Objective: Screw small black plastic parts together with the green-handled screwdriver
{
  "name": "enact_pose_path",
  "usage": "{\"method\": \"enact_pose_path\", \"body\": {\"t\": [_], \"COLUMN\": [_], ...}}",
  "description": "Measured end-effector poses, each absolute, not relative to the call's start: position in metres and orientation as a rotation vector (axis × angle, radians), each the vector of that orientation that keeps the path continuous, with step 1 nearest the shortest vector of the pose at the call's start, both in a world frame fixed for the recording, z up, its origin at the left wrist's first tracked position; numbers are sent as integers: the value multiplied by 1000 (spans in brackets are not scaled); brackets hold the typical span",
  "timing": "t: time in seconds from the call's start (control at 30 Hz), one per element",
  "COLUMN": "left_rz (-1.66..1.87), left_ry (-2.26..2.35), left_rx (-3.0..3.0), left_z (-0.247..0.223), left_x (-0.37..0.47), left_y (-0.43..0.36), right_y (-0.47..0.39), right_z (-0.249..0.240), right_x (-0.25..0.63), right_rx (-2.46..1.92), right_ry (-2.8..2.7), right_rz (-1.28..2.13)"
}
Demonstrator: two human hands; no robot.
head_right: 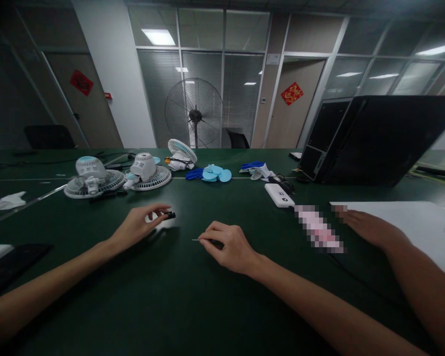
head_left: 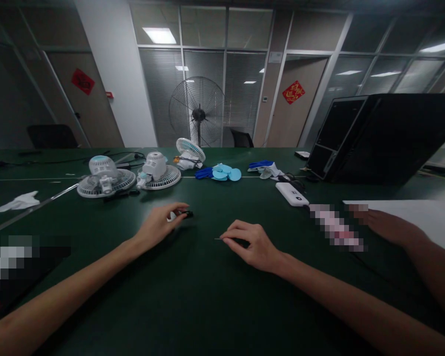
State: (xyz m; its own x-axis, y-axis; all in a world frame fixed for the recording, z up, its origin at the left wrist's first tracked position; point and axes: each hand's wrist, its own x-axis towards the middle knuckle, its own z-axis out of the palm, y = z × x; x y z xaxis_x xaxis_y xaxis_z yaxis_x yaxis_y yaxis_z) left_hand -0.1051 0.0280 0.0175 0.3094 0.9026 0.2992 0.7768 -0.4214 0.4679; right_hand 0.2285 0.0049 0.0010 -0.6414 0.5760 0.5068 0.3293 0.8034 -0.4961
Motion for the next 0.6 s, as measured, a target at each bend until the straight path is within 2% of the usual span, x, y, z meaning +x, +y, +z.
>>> {"method": "enact_pose_path", "body": {"t": [0.2,0.6], "left_rz": [648,619], "left_ry": [1167,1106], "left_rx": [2371,2324], "left_z": [5,-1], "left_x": [-61,-57], "left_y": [-11,-15], "right_y": [5,4], "right_z": [1,1], "right_x": [227,228], "right_rx": [-688,-712], "right_ry": [-2386,-2427], "right_rz": [391,370]}}
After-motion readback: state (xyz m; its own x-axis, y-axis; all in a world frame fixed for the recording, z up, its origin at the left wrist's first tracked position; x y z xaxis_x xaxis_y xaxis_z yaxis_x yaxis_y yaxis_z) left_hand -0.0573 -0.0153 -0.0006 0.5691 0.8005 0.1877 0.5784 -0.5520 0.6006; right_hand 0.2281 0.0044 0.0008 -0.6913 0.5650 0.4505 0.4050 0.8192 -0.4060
